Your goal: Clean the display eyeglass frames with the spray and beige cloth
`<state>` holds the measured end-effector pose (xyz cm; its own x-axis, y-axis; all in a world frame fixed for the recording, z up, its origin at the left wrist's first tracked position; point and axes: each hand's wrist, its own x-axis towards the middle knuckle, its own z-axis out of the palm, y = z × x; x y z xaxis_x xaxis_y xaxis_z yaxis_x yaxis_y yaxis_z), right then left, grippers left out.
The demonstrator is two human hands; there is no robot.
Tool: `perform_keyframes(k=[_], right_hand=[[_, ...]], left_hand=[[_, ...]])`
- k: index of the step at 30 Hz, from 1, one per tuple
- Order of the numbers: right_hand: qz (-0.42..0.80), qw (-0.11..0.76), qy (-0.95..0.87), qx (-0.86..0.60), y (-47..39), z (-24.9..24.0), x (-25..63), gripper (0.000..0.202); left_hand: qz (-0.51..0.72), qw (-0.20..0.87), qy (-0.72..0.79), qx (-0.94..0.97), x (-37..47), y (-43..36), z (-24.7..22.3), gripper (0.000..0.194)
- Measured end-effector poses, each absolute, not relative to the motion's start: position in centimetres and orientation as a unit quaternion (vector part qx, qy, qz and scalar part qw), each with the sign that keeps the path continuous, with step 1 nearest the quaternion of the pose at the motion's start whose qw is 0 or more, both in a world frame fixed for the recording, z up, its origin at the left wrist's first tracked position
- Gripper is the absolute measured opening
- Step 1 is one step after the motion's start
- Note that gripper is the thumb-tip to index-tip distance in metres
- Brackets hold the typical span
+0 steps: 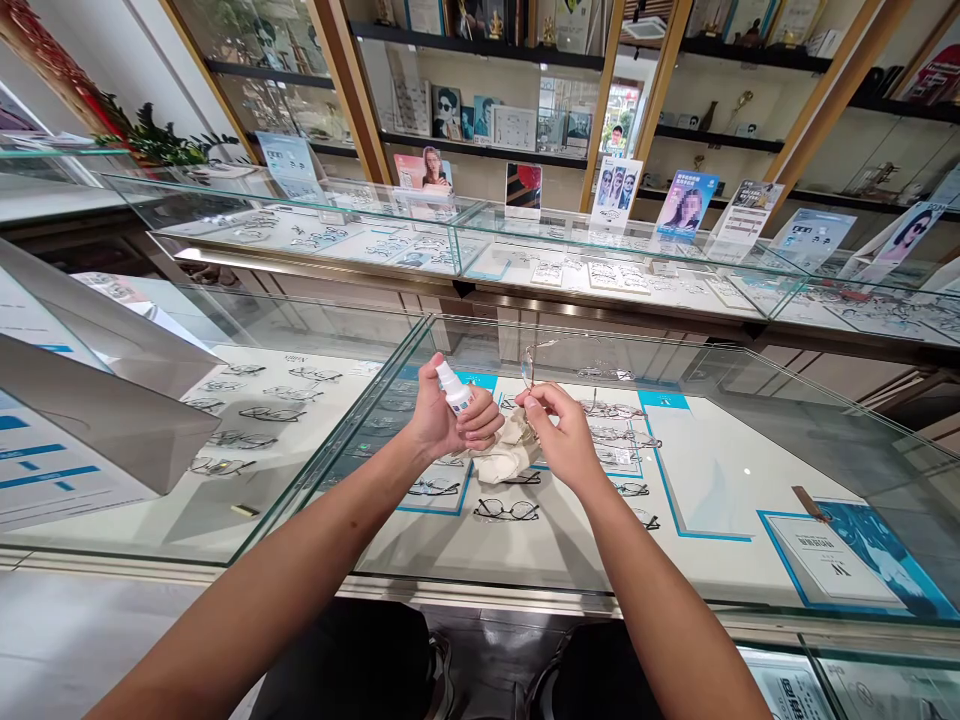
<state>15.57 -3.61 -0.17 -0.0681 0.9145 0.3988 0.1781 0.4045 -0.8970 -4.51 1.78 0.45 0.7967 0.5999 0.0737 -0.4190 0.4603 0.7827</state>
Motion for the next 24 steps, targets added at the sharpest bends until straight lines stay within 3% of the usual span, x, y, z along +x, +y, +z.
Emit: perform_keyframes(k=[11,24], right_hand=[[0.362,0.535,-0.631,-0.428,-3.6,-0.4,15.6,0.029],[0.354,0.534,-0.632,-0.436,-3.4,-0.5,15.6,0.029]], left_hand=[[0.227,0.874,0.070,0.425,-5.0,1.1,0.8,0.093],[0.382,0.822,0.164,0.389,-3.9,1.5,0.7,0.079]])
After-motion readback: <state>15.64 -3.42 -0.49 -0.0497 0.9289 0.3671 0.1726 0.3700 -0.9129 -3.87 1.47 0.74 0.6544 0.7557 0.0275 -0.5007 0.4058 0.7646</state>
